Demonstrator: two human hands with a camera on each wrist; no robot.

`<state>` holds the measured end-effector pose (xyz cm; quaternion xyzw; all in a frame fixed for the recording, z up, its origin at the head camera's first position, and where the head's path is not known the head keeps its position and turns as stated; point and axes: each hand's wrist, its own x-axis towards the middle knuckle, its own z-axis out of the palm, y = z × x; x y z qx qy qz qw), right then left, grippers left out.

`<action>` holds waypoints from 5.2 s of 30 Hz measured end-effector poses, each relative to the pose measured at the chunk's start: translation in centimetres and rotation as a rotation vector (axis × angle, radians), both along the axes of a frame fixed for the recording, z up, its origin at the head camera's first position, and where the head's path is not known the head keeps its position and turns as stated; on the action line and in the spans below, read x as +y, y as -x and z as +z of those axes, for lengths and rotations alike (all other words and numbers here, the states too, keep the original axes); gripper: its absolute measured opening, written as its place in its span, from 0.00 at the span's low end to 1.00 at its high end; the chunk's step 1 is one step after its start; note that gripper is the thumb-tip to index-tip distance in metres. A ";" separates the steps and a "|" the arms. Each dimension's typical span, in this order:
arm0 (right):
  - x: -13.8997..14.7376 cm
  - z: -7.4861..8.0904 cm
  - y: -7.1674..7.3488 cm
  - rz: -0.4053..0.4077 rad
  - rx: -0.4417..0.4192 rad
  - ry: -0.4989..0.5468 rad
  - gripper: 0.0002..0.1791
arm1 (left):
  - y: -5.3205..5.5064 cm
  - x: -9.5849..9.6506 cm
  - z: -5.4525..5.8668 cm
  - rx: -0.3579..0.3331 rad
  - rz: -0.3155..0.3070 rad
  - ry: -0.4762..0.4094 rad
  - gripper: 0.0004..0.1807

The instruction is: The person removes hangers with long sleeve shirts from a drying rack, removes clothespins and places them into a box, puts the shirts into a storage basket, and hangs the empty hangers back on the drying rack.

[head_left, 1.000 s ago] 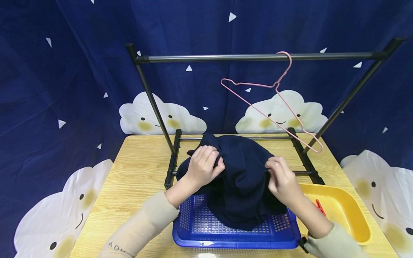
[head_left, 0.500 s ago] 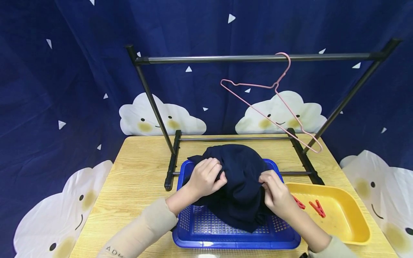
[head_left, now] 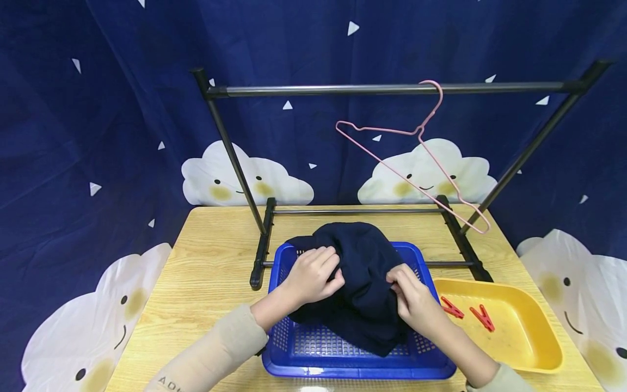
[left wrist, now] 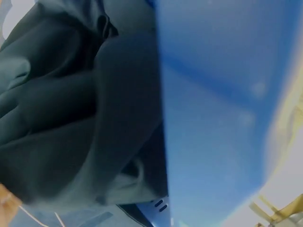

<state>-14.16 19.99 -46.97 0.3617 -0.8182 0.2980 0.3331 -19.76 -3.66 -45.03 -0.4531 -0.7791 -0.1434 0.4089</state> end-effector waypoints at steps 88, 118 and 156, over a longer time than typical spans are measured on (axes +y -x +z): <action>2.3 -4.4 1.6 -0.050 -0.660 -0.562 0.28 | 0.7 -1.6 -4.6 -1.088 0.497 0.802 0.49; 1.3 -0.1 11.7 -0.155 -0.674 -0.530 0.38 | 7.7 0.1 -2.2 -0.942 0.597 0.769 0.39; -1.2 -2.7 11.7 -0.042 -0.194 -0.453 0.16 | 8.1 0.5 -3.4 -0.775 0.409 0.700 0.19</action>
